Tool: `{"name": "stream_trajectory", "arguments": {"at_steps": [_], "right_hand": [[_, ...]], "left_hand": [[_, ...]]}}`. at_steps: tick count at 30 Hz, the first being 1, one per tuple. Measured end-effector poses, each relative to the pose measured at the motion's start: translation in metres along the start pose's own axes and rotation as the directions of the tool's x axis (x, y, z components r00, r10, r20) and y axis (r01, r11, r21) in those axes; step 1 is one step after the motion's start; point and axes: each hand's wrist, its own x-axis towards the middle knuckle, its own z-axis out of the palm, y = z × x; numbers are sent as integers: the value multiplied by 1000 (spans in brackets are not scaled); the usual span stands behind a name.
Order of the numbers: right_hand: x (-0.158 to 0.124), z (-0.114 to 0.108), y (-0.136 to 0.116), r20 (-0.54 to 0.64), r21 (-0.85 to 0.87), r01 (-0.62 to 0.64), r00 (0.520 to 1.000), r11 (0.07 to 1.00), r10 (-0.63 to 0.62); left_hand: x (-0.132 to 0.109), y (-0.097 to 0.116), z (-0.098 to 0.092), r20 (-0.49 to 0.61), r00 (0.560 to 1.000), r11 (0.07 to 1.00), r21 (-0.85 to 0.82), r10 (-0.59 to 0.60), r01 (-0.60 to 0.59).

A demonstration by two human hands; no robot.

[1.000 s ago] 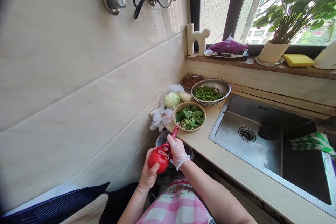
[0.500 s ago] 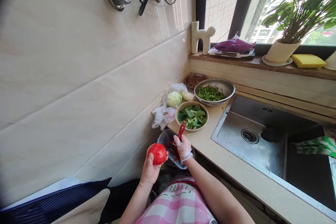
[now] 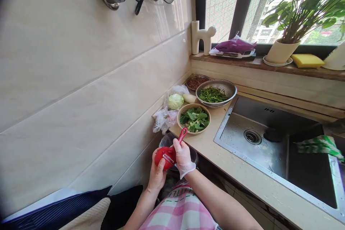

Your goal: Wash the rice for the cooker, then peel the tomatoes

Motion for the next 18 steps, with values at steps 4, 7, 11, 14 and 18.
{"name": "stream_trajectory", "arguments": {"at_steps": [4, 7, 11, 14, 18], "right_hand": [[0, 0, 0, 11, 12, -31, 999, 999, 31], [3, 0, 3, 7, 19, -63, 998, 998, 63], [18, -6, 9, -59, 48, -132, 989, 990, 135], [34, -12, 11, -135, 58, -127, 982, 990, 133], [42, -15, 10, -159, 75, -157, 973, 985, 167]], "left_hand": [[-1, 2, -3, 41, 999, 999, -40, -22, 24], [-1, 4, -9, 58, 998, 998, -57, -34, 38], [-6, 10, -17, 108, 992, 996, -62, -60, 67], [-11, 15, -21, 172, 977, 981, -120, -128, 150], [-11, 18, -22, 196, 946, 914, -269, -257, 304]]}}
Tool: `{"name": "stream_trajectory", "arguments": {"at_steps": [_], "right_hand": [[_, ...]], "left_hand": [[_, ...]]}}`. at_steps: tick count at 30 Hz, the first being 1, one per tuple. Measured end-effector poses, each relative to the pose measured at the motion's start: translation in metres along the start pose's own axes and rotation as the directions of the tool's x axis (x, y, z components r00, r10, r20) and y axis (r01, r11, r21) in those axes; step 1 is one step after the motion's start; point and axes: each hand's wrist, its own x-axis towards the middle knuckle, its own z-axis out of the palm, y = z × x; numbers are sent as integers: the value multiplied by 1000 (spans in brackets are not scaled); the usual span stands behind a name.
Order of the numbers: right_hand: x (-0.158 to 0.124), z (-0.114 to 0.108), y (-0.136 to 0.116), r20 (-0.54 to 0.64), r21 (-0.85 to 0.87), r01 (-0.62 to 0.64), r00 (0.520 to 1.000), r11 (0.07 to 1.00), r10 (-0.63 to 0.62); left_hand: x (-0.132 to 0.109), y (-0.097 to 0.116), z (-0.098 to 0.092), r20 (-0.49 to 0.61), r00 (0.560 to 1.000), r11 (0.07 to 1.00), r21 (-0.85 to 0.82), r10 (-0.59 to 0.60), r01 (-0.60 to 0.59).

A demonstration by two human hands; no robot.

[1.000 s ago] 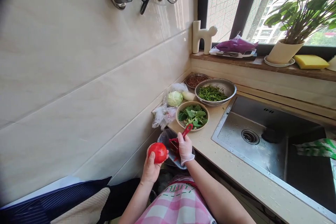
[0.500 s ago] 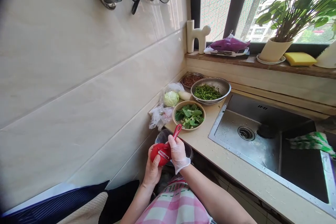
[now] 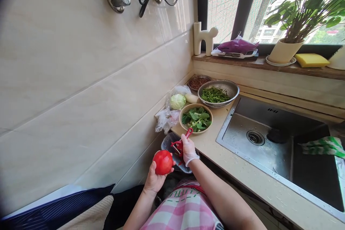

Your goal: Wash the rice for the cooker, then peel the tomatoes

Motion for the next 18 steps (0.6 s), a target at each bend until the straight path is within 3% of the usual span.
{"name": "stream_trajectory", "arguments": {"at_steps": [3, 7, 13, 18], "right_hand": [[-8, -1, -3, 54, 2, -16, 998, 1000, 16], [-22, 1, -7, 151, -34, 23, 988, 999, -18], [-33, 4, -5, 245, -121, 177, 959, 977, -143], [-33, 3, -1, 252, -114, 185, 956, 976, -152]], "left_hand": [[5, 0, 1, -38, 995, 988, -128, -93, 87], [13, -5, 1, -122, 990, 982, -183, -71, 48], [18, -14, 3, -159, 985, 988, -148, -62, 39], [17, -12, 6, -238, 964, 991, -80, -121, 105]]}}
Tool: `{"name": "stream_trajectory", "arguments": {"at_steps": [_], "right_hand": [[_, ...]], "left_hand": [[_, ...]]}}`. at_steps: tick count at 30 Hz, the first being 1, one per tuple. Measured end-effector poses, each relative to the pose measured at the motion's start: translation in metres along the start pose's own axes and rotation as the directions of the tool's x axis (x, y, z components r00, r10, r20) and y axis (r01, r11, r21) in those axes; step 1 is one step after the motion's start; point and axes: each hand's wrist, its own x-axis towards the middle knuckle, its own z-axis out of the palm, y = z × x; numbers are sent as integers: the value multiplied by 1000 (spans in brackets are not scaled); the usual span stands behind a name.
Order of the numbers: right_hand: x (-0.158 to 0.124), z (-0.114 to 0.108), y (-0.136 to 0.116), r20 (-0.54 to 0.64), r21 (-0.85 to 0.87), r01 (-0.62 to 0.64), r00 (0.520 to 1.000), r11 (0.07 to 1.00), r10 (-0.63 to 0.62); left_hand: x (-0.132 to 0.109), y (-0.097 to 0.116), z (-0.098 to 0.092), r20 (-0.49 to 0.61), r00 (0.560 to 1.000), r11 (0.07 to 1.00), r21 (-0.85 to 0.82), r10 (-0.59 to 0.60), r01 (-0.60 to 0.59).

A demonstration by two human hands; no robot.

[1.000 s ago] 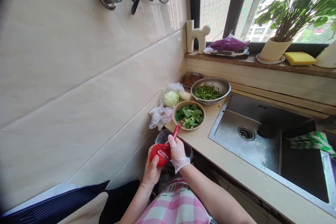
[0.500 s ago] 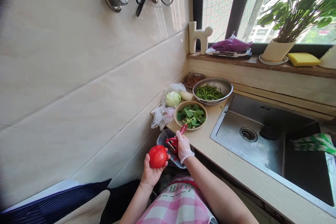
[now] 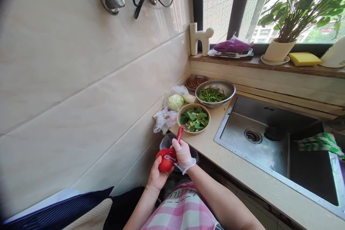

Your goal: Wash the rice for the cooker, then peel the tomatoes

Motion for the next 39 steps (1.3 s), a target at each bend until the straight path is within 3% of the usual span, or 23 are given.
{"name": "stream_trajectory", "arguments": {"at_steps": [4, 10, 15, 19, 24, 30, 33, 39], "right_hand": [[13, -5, 6, -65, 8, -39, 997, 999, 39], [38, -17, 7, -157, 21, -36, 987, 999, 39], [32, -20, 10, -132, -21, -19, 991, 1000, 16], [21, -18, 5, -127, 45, -11, 992, 999, 17], [4, -8, -11, -47, 62, -2, 999, 998, 5], [-4, -1, -11, 49, -1, 48, 998, 999, -48], [-4, -1, -9, 44, -23, 24, 999, 999, -23], [6, -2, -2, -15, -1, -61, 998, 998, 61]], "left_hand": [[-2, 5, -7, 27, 1000, 999, 38, -15, 14], [-5, 10, -22, 334, 938, 995, 62, -91, 74], [-7, 14, -19, 385, 907, 980, -30, -170, 197], [-5, 17, -16, 354, 924, 981, -70, -145, 181], [-1, 15, -8, 151, 974, 981, -65, -169, 180], [1, 4, 1, 18, 979, 979, -28, -203, 203], [1, 2, -2, 46, 981, 982, 27, -187, 186], [-1, 12, -14, 284, 945, 985, 100, -163, 139]]}}
